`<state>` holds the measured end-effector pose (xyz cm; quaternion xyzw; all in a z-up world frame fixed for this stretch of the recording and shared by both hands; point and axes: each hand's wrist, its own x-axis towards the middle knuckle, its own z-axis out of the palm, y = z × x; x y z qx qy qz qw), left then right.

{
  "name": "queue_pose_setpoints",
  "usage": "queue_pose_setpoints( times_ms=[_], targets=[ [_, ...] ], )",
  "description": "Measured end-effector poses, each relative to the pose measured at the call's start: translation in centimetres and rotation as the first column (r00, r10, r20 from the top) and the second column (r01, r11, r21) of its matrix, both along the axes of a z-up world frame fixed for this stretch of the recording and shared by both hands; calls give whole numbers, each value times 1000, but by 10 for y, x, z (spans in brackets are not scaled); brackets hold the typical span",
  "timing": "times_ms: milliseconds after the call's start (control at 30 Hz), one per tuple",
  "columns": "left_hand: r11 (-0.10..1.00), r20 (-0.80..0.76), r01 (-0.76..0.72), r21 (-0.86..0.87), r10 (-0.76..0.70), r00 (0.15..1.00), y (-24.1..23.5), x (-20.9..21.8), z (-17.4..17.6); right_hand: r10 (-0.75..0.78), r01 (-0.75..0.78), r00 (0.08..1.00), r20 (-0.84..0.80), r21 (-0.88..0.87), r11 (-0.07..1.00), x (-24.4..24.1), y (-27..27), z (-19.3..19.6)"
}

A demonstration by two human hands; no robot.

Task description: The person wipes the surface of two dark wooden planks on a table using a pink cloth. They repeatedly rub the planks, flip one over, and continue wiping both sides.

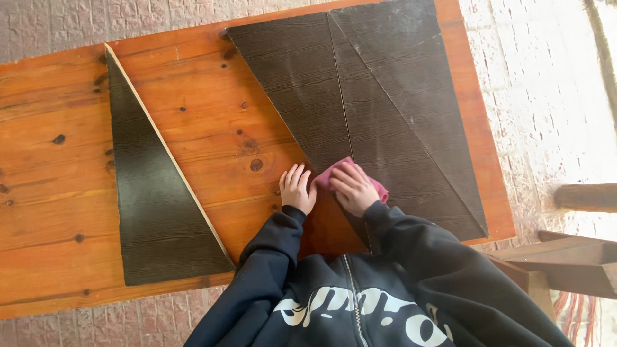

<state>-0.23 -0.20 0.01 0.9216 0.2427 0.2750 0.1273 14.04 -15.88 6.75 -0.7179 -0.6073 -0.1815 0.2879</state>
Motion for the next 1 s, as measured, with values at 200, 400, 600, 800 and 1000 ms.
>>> queue_pose_setpoints(
  times_ms=[200,400,600,800,1000],
  targets=[
    [1000,16,1,-11,0,1000,-1,0,3,158,-160,984,-82,-8,987,-2,-3,-2],
    [1000,24,-13,-10,14,1000,-2,1,13,-25,24,999,-32,-47,999,38,16,-13],
    [980,261,-56,-192,106,960,20,22,19,-28,24,999,-37,-91,996,19,48,-11],
    [996,69,-75,-57,79,995,34,37,0,-35,30,998,-54,-103,994,35,25,-17],
    [995,-22,-76,-57,75,997,32,37,3,-193,190,981,-30,-86,978,70,41,-25]
  ],
)
